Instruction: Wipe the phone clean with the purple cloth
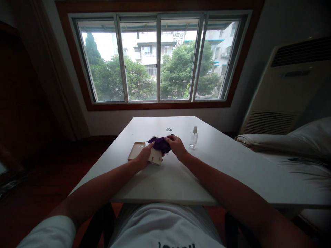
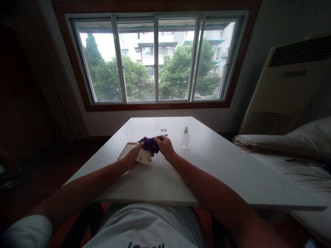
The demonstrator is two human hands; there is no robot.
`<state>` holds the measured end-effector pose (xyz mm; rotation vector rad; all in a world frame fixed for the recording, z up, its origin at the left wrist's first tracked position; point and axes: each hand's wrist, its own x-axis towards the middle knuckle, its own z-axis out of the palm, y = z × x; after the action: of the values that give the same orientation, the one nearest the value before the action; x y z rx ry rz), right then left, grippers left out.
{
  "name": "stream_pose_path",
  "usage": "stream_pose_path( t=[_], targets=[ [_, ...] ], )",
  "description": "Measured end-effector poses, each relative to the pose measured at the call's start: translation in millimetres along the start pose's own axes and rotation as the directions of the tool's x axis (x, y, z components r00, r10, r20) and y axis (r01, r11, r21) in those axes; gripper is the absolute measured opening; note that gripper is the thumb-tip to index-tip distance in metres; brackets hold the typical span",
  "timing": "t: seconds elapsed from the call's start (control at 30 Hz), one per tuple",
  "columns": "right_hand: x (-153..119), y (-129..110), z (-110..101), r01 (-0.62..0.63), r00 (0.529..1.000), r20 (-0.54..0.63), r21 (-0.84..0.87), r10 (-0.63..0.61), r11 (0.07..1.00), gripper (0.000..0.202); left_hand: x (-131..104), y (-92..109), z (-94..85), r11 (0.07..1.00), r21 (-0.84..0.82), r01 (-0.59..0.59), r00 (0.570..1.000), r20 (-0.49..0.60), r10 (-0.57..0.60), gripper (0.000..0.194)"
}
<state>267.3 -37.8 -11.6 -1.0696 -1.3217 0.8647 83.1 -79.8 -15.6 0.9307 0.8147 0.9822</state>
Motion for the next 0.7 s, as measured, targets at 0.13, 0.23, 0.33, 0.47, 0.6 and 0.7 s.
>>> stream_pose_path(
  t=[0.13,0.23,0.33,0.47,0.6,0.7],
  targets=[
    [6,-3,-8,0.003,0.996,-0.094,-0.013,-0.005,1.0,0.037,-2,1,2.5,1.0,0.019,0.02,1.0,-0.004,-0.02,0.053],
    [9,-9,-16,0.077,0.982,-0.165,-0.106,-0.094,0.991,0.035,-4,2,3.7,0.999,0.015,0.049,0.999,-0.023,-0.048,0.053],
    [4,-16,-20,0.226,0.952,-0.123,-0.332,-0.28,0.916,0.031,-6,3,3.9,0.998,0.007,0.061,0.998,-0.009,-0.061,0.057],
    [-8,-24,-14,0.491,0.871,0.236,-0.481,-0.432,0.727,0.021,-4,3,4.1,0.999,-0.023,0.047,0.998,0.047,-0.046,0.059],
    [-21,-31,-5,0.661,0.71,0.573,-0.344,-0.409,0.666,0.015,-1,1,4.2,0.997,-0.067,-0.023,1.0,0.015,0.024,0.047],
    [-29,-36,-4,0.664,0.684,0.627,-0.32,-0.374,0.676,0.017,3,0,2.0,0.995,-0.09,-0.045,0.998,-0.052,0.041,0.033]
  ],
)
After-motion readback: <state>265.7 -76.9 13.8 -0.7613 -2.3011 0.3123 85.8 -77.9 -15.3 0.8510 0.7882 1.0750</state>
